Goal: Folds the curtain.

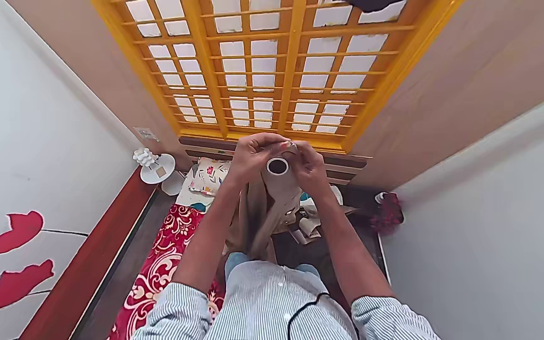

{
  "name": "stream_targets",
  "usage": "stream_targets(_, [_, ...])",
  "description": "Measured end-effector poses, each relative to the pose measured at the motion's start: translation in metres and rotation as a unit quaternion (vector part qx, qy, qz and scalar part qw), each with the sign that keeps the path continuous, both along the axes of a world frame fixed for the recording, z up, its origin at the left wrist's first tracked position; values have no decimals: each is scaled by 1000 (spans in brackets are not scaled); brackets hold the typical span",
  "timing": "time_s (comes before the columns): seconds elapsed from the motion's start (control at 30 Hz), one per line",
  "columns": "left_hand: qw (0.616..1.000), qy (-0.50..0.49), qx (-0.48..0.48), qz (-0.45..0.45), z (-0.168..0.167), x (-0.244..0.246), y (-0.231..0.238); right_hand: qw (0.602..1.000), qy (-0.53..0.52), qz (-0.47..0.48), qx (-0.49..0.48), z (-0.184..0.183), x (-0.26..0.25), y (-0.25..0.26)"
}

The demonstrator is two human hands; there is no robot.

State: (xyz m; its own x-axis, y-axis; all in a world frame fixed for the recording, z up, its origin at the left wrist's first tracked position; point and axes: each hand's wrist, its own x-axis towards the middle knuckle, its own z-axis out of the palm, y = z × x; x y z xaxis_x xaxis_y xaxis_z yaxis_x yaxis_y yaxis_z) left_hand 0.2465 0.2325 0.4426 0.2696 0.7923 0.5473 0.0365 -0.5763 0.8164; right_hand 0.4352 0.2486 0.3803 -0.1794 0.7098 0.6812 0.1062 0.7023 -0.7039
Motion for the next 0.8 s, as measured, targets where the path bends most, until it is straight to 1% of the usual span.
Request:
stream_targets(0.07, [999, -12, -43, 21, -9, -5, 2, 1000, -15, 1, 13, 7, 0, 0])
stream_targets(0.13, [993, -39, -92, 56, -28, -9, 4, 1000, -22, 6, 15, 19, 4, 0])
stream_targets(0.2, [985, -98, -122, 73, -52, -11, 6, 1000, -22, 9, 11, 38, 11, 1])
stream_targets(0.27, [975, -160, -144, 45, -72, -13, 2, 1000, -28, -8, 8, 61, 17, -1])
stream_targets(0.33, [968, -197, -151, 22, -78, -10, -6, 999, -31, -15, 35, 84, 19, 3])
stream_targets(0.4, [968, -209, -135, 34, -71, -4, -14, 996, -50, -14, 68, 107, 18, 5])
stream_targets(0.43, [970, -201, -123, 53, -68, -1, -16, 995, -61, -17, 79, 118, 17, 4])
stream_targets(0.53, [973, -146, -95, 148, -65, 1, -13, 991, -71, -43, 103, 146, 16, 2])
stream_targets(0.63, [961, -91, -67, 251, -73, -4, -8, 990, -62, -78, 101, 170, 19, 1])
stream_targets(0.67, [954, -78, -45, 284, -73, -5, -9, 990, -59, -83, 102, 176, 19, 0])
stream_targets(0.73, [934, -52, 41, 351, -65, 0, -14, 990, -50, -72, 106, 186, 20, -1])
stream_targets(0.8, [918, -42, 133, 371, -45, 9, -19, 991, -61, -46, 113, 195, 18, -4])
